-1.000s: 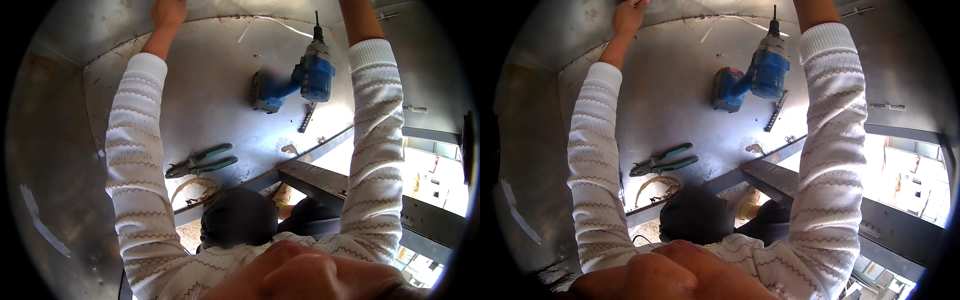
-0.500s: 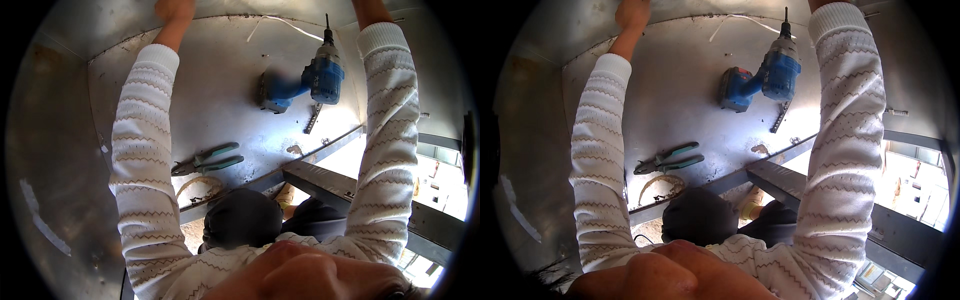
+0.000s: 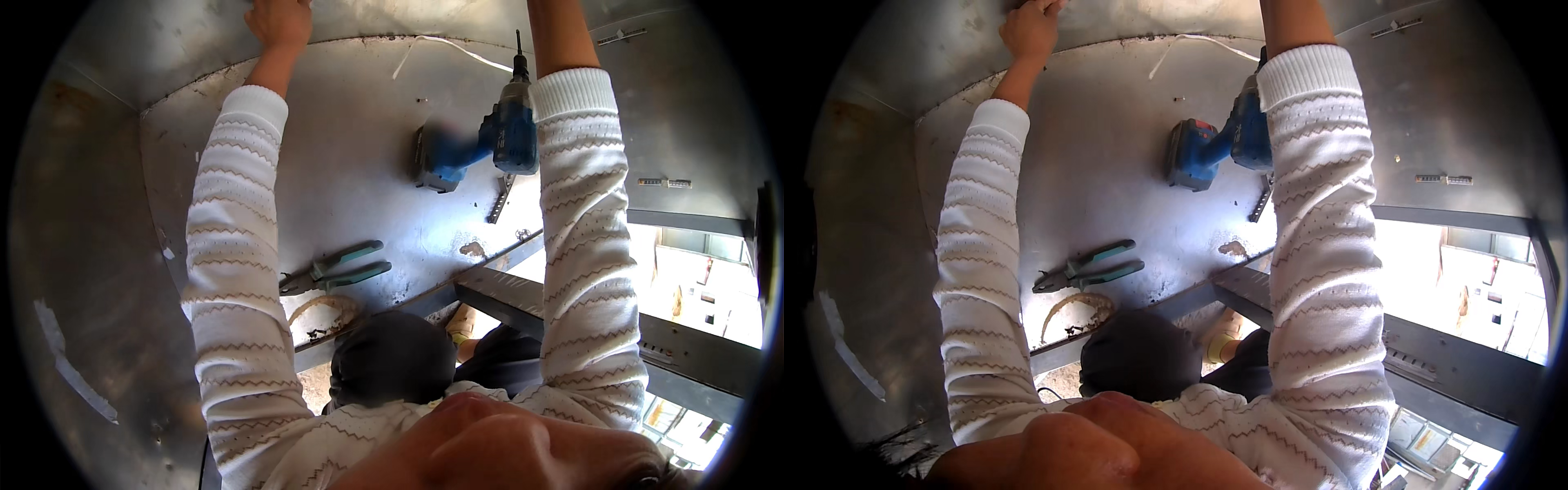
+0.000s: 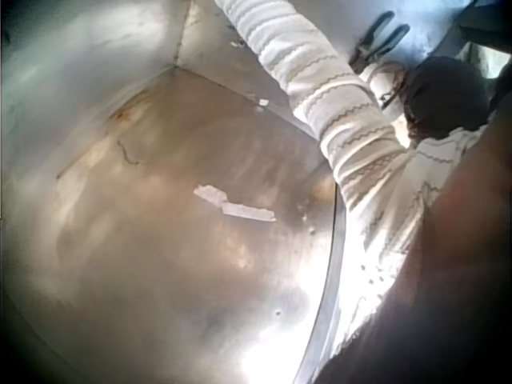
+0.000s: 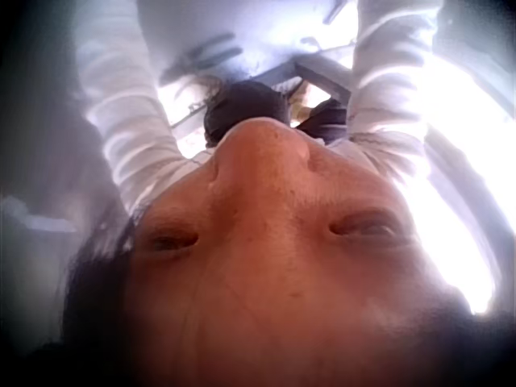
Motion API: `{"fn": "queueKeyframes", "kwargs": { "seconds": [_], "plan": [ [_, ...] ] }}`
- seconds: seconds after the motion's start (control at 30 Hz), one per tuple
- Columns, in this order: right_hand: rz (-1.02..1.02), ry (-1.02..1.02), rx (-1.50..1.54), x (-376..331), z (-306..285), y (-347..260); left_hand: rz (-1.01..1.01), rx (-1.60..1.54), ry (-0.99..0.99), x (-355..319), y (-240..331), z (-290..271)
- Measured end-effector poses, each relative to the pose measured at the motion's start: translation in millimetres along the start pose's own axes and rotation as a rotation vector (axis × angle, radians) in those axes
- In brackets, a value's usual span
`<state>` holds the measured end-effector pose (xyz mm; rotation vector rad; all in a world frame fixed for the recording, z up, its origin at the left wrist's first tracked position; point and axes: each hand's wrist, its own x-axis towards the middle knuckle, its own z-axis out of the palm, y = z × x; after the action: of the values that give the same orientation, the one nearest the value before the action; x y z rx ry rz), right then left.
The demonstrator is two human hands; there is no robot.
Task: The person uses a cordless drill to fasten screws into a metal frame, then switches to a screwdriver to tighten the fasteners. They also use pliers to adjust a white cable or wire running along the metal surface.
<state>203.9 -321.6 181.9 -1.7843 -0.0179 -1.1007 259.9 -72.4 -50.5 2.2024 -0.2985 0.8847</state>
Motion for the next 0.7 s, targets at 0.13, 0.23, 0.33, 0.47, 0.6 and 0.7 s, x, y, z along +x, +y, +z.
{"fn": "queueKeyframes", "kwargs": {
  "seconds": [0.13, 0.23, 0.33, 0.47, 0.6, 0.7],
  "plan": [
    [-0.025, 0.127, -0.145, -19.0, 8.5, -8.5, 0.006, -0.002, 0.008, -2.3, 0.7, -3.1],
    [0.0, 0.071, -0.153, 2.5, 3.2, -7.7, 0.017, -0.023, 0.018, -3.7, 7.6, -1.2],
    [-0.005, -0.008, -0.21, -2.4, 10.7, -12.9, 0.025, -0.065, 0.065, -8.1, -1.9, 4.4],
    [-0.083, 0.067, -0.338, -25.3, 12.5, -17.3, 0.003, 0.047, 0.015, -4.6, -3.4, 4.0],
    [-0.14, 0.135, -0.669, 31.4, -3.4, 14.5, 0.109, 0.0, 0.168, -6.3, 12.1, 22.9],
    [-0.052, 0.05, -0.476, -20.3, 19.9, -15.2, 0.017, 0.076, 0.083, -7.9, -11.1, 8.1]
  ]
}}
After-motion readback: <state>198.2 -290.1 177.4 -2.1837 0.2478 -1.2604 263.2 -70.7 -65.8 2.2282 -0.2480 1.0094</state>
